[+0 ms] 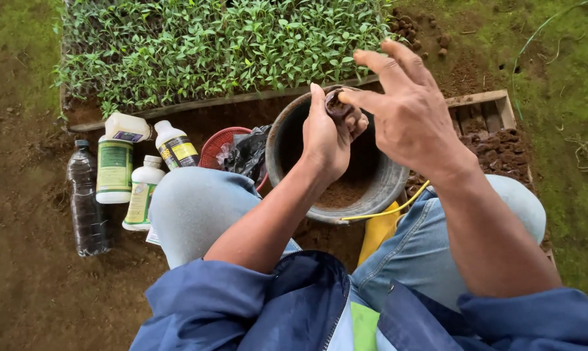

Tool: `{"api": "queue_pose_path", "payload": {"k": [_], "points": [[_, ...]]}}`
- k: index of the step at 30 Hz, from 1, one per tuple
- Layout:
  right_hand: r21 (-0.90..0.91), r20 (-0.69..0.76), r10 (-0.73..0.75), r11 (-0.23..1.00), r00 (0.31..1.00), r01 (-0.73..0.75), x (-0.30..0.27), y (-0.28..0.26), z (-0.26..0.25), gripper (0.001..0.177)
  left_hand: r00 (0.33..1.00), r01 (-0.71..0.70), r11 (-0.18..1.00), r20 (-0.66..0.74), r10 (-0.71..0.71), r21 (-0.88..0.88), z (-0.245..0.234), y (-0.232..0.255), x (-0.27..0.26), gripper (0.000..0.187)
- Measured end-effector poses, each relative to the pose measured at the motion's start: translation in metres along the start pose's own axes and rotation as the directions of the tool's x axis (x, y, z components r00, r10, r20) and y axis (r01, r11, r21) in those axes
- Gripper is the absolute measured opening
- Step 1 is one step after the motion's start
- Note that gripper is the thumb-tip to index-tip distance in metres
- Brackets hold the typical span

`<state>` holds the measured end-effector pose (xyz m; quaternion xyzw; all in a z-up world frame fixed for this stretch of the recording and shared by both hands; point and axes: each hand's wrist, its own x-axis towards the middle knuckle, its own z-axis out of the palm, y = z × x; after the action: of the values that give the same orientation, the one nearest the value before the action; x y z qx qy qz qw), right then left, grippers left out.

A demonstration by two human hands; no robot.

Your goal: The person sits on the ground and repeatedly scoops soil from a bucket into small plastic bags. They then seal the bags and place them into a wooden tray filled with similar soil-filled bags. The person continues this process of filling and arranging the bags throughout the video.

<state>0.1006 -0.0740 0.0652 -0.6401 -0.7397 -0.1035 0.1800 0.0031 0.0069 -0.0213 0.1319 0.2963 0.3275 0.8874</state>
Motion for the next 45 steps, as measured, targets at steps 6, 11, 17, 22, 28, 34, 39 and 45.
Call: {"api": "queue_pose_path", "payload": {"k": [6,11,17,22,28,34,39,45], "points": [[-0.009,-0.009,-0.036,0.999,0.999,0.036,0.000,-0.004,0.004,0.037,0.998,0.031,0.999,-0.047,-0.032,-0.017,-0.011,-0.009,0.013,0.060],[0.174,0.052,0.261,0.948,0.964,-0.266,0.007,-0.008,-0.003,0.042,0.991,-0.007,1.000,0.134,0.007,0.001,-0.011,-0.005,0.006,0.059],[0.181,0.116,0.334,0.919,0.935,-0.350,0.007,-0.008,0.030,0.043,0.918,-0.088,0.976,0.363,0.158,-0.201,-0.031,-0.020,0.026,0.062],[0.194,0.068,0.333,0.920,0.941,-0.339,0.011,-0.016,0.034,0.034,0.829,0.179,0.969,0.556,-0.054,-0.172,-0.037,0.008,0.009,0.060],[0.156,0.130,0.384,0.902,0.914,-0.401,0.021,-0.022,0.043,0.033,0.935,0.237,0.958,0.307,-0.180,-0.161,-0.008,0.029,-0.028,0.091],[0.186,0.271,0.393,0.874,0.879,-0.448,0.023,-0.005,0.014,0.027,0.852,0.266,0.963,0.457,-0.255,0.042,-0.023,0.025,-0.026,0.086],[0.306,0.201,0.315,0.880,0.928,-0.365,0.000,0.080,-0.007,0.013,0.962,0.133,0.867,0.146,-0.229,0.481,-0.014,0.032,-0.036,0.103],[0.307,0.521,0.555,0.586,0.648,-0.750,-0.090,0.166,-0.023,0.026,0.990,0.074,0.798,0.056,-0.133,0.598,-0.029,0.041,-0.046,0.098]]}}
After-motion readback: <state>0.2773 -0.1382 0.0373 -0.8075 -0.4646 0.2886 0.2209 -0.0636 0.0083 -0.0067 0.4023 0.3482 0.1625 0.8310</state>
